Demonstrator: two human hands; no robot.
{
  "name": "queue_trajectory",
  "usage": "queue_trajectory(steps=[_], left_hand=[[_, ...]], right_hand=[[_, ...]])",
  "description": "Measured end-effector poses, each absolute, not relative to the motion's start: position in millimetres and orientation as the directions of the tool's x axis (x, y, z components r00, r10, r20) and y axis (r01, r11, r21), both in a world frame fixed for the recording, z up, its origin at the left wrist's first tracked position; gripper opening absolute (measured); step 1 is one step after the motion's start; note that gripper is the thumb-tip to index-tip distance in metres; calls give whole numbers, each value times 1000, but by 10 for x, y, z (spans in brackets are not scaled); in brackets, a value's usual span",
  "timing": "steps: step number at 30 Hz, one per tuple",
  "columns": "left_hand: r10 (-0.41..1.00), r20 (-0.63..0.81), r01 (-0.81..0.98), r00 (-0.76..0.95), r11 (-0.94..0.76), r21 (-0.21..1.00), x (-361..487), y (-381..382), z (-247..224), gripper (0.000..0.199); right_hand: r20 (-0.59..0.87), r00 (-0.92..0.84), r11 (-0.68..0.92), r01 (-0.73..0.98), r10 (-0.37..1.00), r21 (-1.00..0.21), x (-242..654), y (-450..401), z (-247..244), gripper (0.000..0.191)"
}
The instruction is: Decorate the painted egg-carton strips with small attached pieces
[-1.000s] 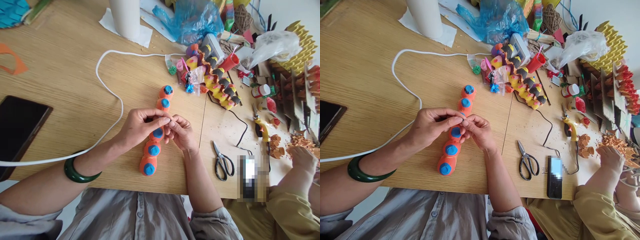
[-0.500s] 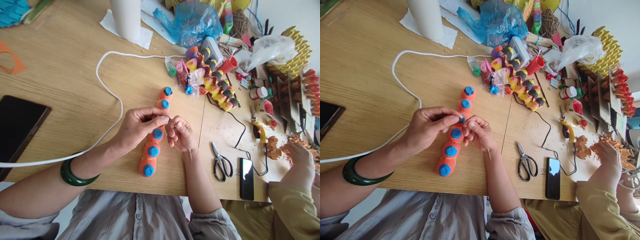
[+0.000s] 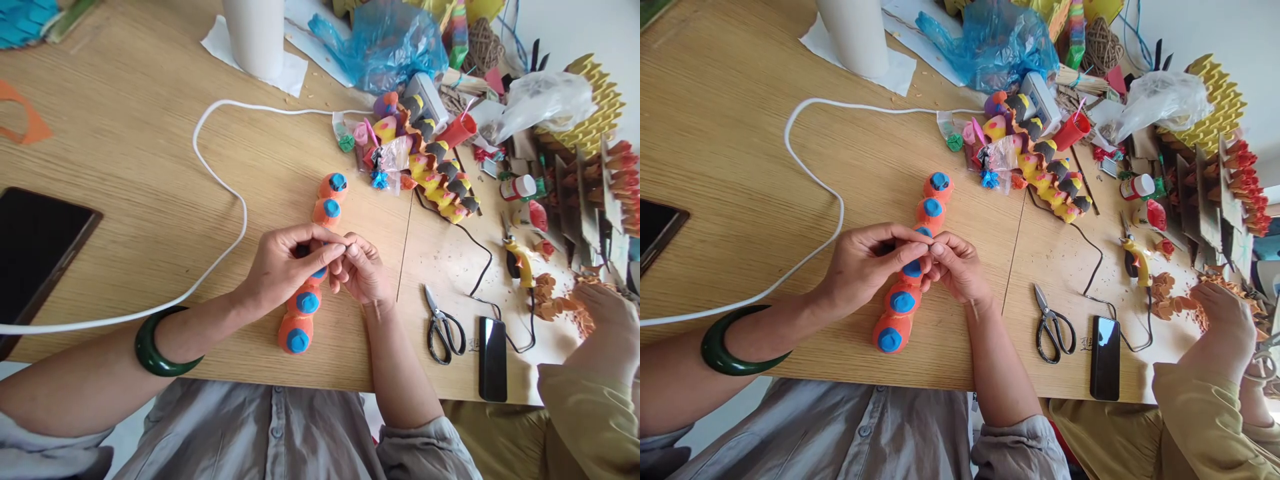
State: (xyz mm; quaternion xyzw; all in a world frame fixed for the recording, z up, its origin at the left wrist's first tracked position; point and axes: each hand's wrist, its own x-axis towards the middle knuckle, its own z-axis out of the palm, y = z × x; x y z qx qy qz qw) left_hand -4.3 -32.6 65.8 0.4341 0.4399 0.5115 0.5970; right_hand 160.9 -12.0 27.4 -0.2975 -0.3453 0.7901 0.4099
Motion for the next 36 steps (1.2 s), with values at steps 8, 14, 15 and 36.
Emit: queue_trajectory(steps=[8, 14, 15, 36], left_hand=[[993, -68, -260, 98, 91, 961, -49, -313, 684, 15], [979, -195, -380, 54, 201, 903, -64, -256, 624, 11], [973, -226, -401, 44, 224, 888, -65, -246, 607, 12], [934, -312, -508, 177, 358, 784, -75, -223, 576, 16]], right_hand=[[-221, -499, -443, -387, 838, -808, 1619, -120, 244, 40], [-216, -446, -422, -437, 868, -794, 1619, -99, 287, 37], [-219, -430, -415, -442, 876, -795, 1615, -93, 297, 37], [-95, -240, -191, -414, 966, -890, 1581, -108, 290, 28]])
